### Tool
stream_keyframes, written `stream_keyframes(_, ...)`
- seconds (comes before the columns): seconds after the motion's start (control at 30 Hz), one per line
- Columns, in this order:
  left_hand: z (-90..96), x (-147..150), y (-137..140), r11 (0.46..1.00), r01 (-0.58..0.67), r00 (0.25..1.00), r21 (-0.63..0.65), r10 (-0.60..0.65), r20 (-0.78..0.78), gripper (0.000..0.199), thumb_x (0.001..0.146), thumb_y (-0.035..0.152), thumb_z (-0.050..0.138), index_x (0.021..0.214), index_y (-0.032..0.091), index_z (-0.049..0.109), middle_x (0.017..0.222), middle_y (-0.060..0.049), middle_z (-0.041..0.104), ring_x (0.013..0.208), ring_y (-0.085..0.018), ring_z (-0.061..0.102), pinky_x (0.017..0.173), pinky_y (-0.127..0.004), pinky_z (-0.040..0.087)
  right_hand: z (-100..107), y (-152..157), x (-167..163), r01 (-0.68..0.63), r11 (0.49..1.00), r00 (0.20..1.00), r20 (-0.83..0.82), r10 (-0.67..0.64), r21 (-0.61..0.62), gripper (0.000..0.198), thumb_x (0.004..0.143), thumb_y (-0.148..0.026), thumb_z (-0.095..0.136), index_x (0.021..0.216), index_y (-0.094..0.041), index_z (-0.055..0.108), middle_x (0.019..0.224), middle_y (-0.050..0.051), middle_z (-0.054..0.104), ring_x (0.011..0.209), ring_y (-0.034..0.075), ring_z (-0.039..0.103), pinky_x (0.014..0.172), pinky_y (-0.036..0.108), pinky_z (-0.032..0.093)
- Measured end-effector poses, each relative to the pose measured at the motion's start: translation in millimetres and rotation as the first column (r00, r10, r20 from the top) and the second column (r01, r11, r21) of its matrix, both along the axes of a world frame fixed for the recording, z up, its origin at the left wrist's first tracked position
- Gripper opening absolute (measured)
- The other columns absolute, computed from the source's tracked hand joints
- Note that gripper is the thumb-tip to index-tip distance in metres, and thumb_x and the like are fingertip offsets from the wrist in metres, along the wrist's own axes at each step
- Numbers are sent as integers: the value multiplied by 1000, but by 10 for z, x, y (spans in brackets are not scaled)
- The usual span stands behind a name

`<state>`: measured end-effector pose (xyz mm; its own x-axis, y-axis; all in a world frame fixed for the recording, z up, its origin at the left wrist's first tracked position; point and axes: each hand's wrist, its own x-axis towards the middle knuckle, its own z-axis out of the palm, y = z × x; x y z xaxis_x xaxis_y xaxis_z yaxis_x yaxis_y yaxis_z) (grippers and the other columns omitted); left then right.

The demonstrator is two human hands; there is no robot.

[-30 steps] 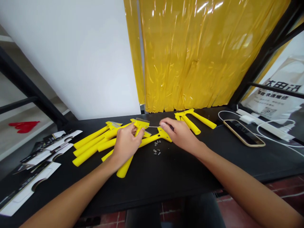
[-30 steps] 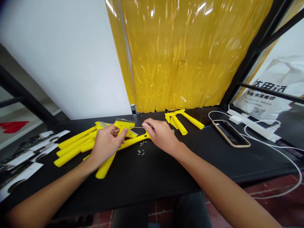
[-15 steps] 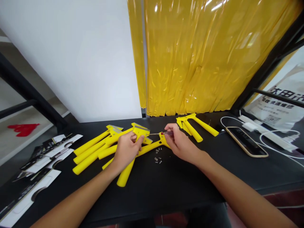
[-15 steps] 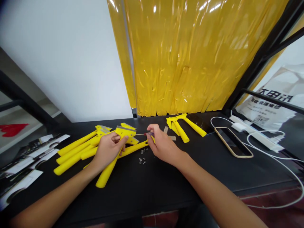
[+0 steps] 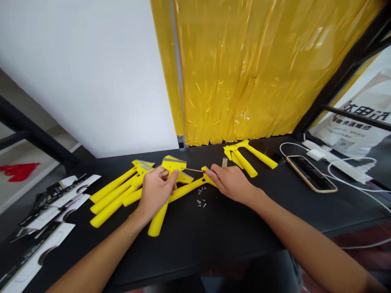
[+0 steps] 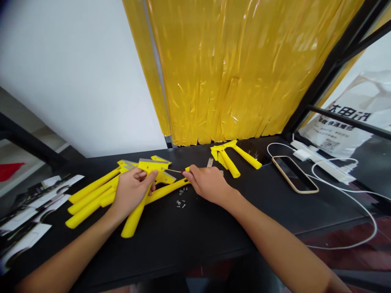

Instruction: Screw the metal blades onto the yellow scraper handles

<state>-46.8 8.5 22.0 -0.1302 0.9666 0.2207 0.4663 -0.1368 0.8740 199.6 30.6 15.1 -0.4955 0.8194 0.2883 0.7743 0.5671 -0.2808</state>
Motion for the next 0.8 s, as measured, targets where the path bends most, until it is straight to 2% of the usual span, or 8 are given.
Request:
stream_keyframes(0.13, -4, -44, 40, 999, -39, 999, 14, 40, -31, 31, 82, 35, 67, 63, 23, 46, 51, 2, 62, 41, -16, 59, 44, -25, 44, -17, -52, -72, -126, 992, 984, -133, 122, -21, 28, 105, -40, 39, 118, -17, 50, 96, 9, 74, 82, 22, 71, 65, 28, 42)
stream_keyframes(0.2, -11, -52, 52, 999, -45, 998, 5, 45, -47, 32, 82, 37, 68, 63, 23, 46, 50, 3, 61, 40, -16, 59, 43, -26, 44, -22, -63, -93, -158, 987, 972, -174, 156, 1, 26, 105, -36, 41, 120, -16, 48, 100, 10, 74, 85, 21, 71, 68, 28, 44)
stream_keyframes(0.33, -33, -49, 45, 1000, -15, 995, 20, 17, -97, 34, 84, 41, 67, 62, 22, 48, 51, 2, 62, 41, -15, 58, 45, -26, 45, -22, -36, -72, 1, 998, 986, -167, 8, 57, 38, 106, -44, 38, 98, -17, 62, 77, 6, 72, 67, 18, 68, 60, 27, 42)
stream_keyframes(0.4, -45, -47, 32, 999, -1, 993, 34, 5, -119, 34, 84, 42, 66, 61, 22, 50, 53, 1, 64, 43, -15, 60, 47, -26, 46, -18, -20, -48, 54, 996, 971, -238, -36, 68, 42, 106, -45, 36, 97, -19, 67, 76, 5, 73, 67, 17, 69, 62, 27, 44)
stream_keyframes(0.53, -56, -35, 10, 999, 26, 995, 31, -23, -100, 34, 83, 39, 68, 59, 21, 52, 55, 0, 66, 45, -15, 62, 47, -26, 47, 7, -33, -39, 1, 995, 931, -363, 36, 99, 32, 105, -40, 41, 123, -20, 60, 112, 8, 73, 97, 19, 71, 79, 29, 50)
stream_keyframes(0.6, -48, -14, 3, 1000, 20, 998, 15, -19, -61, 34, 82, 38, 69, 58, 21, 51, 53, 0, 66, 45, -16, 62, 46, -25, 48, 29, -52, -53, -19, 997, 950, -310, 42, 76, 31, 104, -38, 44, 124, -18, 56, 115, 9, 72, 96, 20, 71, 75, 29, 50)
stream_keyframes(0.73, -23, 36, -2, 1000, 19, 1000, 6, -19, 19, 33, 80, 36, 71, 57, 21, 53, 53, -1, 67, 46, -17, 65, 47, -26, 52, 55, -56, -59, 125, 992, 990, -65, -123, 20, 35, 106, -42, 36, 104, -16, 59, 80, 6, 73, 65, 20, 67, 56, 29, 36)
stream_keyframes(0.8, -20, 44, 3, 999, -6, 1000, 32, 5, 14, 33, 79, 37, 72, 56, 21, 54, 54, -2, 68, 47, -18, 66, 47, -26, 53, 45, -47, -48, 154, 988, 988, -6, -154, 5, 40, 107, -45, 31, 100, -17, 59, 74, 5, 70, 61, 20, 65, 55, 29, 32)
